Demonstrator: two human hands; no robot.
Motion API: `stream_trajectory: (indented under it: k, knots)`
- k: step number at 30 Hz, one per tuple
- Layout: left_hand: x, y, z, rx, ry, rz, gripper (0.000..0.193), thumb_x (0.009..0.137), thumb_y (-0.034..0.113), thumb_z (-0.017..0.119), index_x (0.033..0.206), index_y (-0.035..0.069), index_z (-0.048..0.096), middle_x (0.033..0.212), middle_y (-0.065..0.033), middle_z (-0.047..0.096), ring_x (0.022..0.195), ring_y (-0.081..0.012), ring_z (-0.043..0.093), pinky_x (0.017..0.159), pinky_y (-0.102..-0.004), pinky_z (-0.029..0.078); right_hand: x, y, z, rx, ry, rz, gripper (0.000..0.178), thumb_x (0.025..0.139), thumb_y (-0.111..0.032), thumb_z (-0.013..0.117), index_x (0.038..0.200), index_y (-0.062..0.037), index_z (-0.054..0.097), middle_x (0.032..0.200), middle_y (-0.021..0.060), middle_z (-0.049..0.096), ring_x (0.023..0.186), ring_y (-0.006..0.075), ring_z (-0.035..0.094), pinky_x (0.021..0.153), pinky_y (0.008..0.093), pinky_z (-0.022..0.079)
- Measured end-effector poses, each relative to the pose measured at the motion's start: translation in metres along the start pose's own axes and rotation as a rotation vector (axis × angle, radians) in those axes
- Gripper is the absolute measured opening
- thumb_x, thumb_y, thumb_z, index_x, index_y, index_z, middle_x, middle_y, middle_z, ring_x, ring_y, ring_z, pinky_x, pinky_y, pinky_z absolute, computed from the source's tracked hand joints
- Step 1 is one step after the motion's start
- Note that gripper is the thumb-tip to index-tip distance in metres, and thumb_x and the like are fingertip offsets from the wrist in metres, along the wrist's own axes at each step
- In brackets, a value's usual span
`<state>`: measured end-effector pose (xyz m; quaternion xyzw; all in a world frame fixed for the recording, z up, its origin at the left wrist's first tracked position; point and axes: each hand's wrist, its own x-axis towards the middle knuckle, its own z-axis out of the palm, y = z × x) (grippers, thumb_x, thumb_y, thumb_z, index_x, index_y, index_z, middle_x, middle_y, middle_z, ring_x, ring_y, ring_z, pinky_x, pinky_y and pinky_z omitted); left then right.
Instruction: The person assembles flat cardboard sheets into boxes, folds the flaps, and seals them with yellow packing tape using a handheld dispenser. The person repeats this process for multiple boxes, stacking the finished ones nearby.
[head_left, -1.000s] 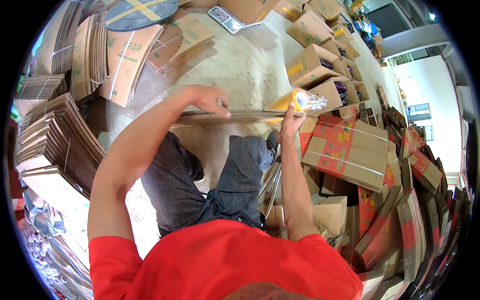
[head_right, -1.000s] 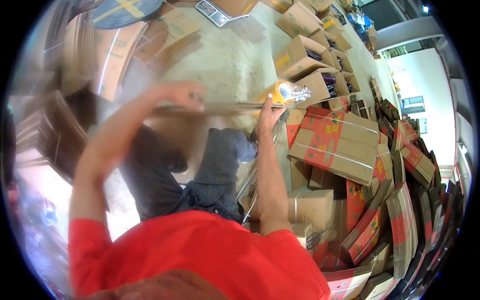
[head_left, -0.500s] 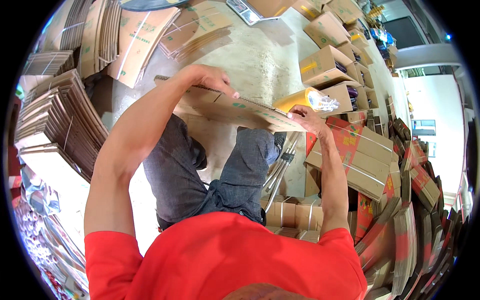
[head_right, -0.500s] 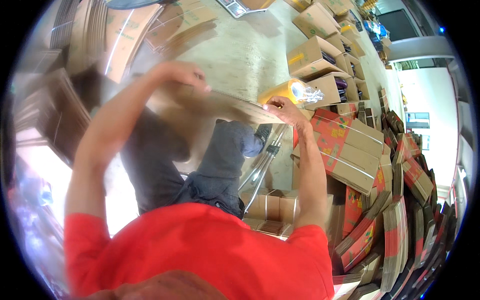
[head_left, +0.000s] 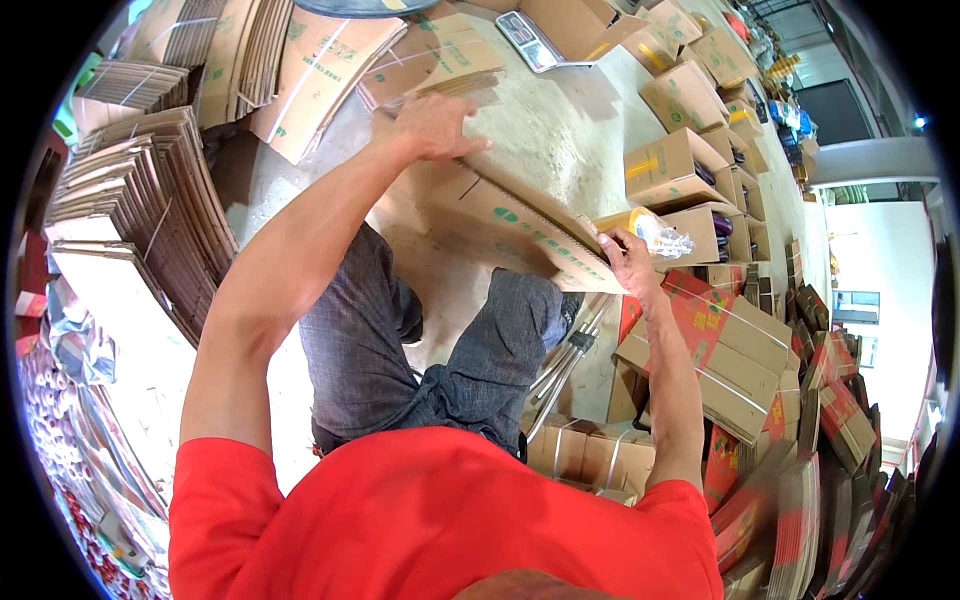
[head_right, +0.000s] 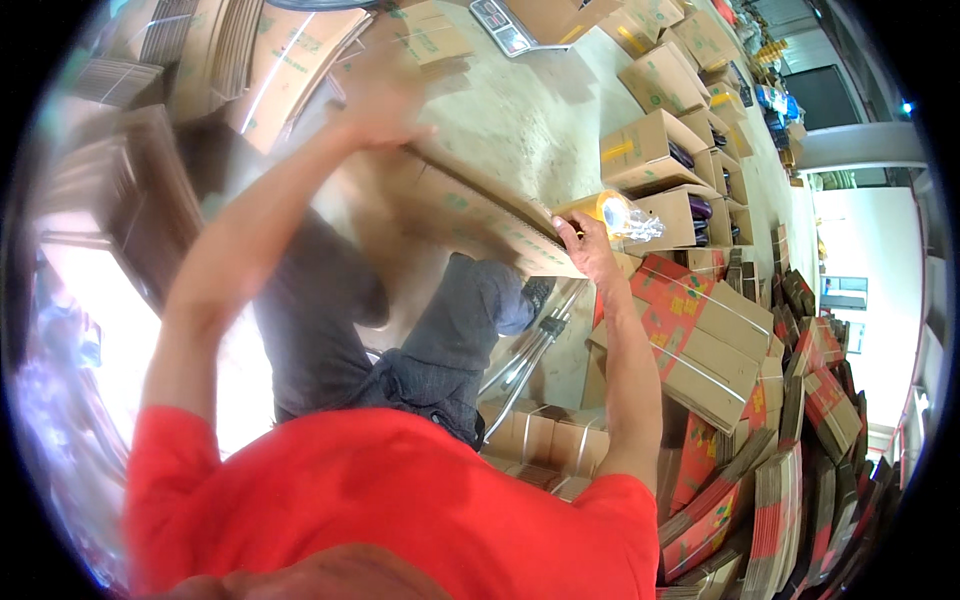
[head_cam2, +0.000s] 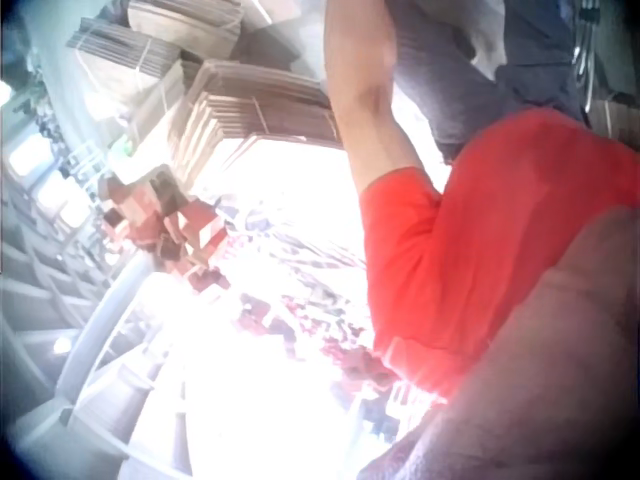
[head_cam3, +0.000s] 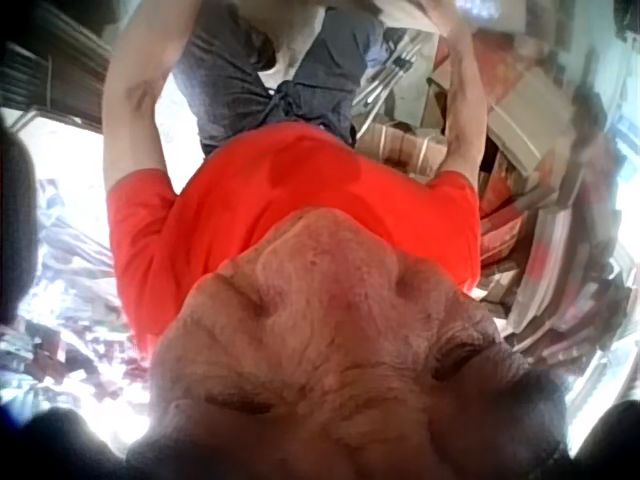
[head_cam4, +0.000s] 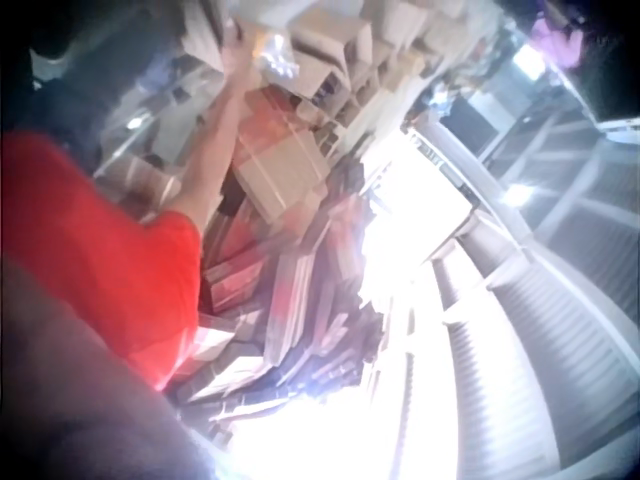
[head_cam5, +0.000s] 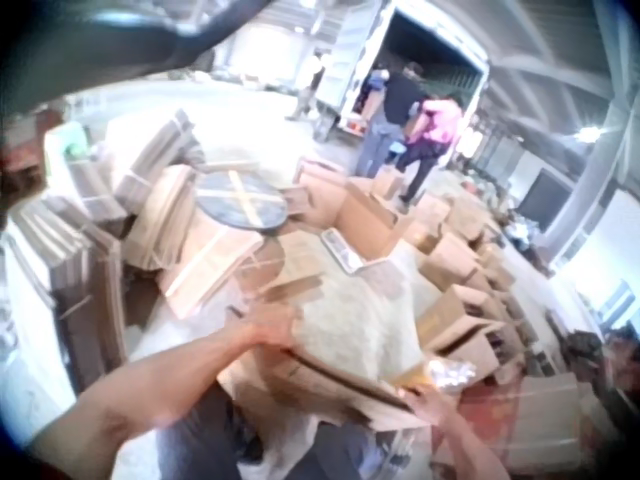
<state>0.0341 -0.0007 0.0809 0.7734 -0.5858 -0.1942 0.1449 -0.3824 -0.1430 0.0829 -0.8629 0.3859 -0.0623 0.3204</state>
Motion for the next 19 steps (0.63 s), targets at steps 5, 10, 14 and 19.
stream_trajectory:
  k: [5,10,14,19]
  knots:
    - [-0.009,-0.019,0.032,-0.057,0.641,-0.133,0.104,0.073,0.058,0.085,0.155,0.007,0.046,0.163,-0.0234,0.038,0.151,-0.0448,0.031,0.123,-0.0611,0.021,0.010,-0.013,-0.003,-0.047,-0.119,-0.013,0.033,0.102,-0.030,0.071,0.107,0.0030,0.069,0.080,0.0138,0.068,0.075,0.0183,0.058,0.071,0.0365,0.051]
    - [-0.020,0.005,0.038,-0.226,0.735,-0.395,0.126,0.072,0.053,0.089,0.165,0.002,0.020,0.169,-0.0278,0.023,0.154,-0.0507,0.025,0.123,-0.0567,0.028,0.010,-0.025,-0.004,-0.075,-0.184,0.128,0.045,0.106,-0.041,0.061,0.119,0.0012,0.070,0.086,0.0197,0.072,0.079,0.0226,0.064,0.079,0.0400,0.053]
    - [-0.018,0.003,0.051,-0.578,0.726,-0.433,0.132,0.075,0.047,0.088,0.164,-0.004,0.006,0.168,-0.0301,0.022,0.154,-0.0472,0.028,0.123,-0.0524,0.032,0.013,-0.024,0.002,-0.166,-0.094,0.042,0.049,0.109,-0.041,0.054,0.125,0.0028,0.068,0.098,0.0276,0.074,0.090,0.0390,0.070,0.087,0.0449,0.053]
    - [-0.010,-0.008,0.048,-0.885,0.468,-0.375,0.131,0.078,0.041,0.086,0.163,-0.010,0.000,0.169,-0.0315,0.019,0.152,-0.0442,0.035,0.123,-0.0396,0.035,0.018,-0.019,0.006,-0.135,-0.026,0.113,0.050,0.109,-0.043,0.052,0.132,0.0005,0.066,0.117,0.0326,0.070,0.116,0.0415,0.068,0.102,0.0433,0.048]
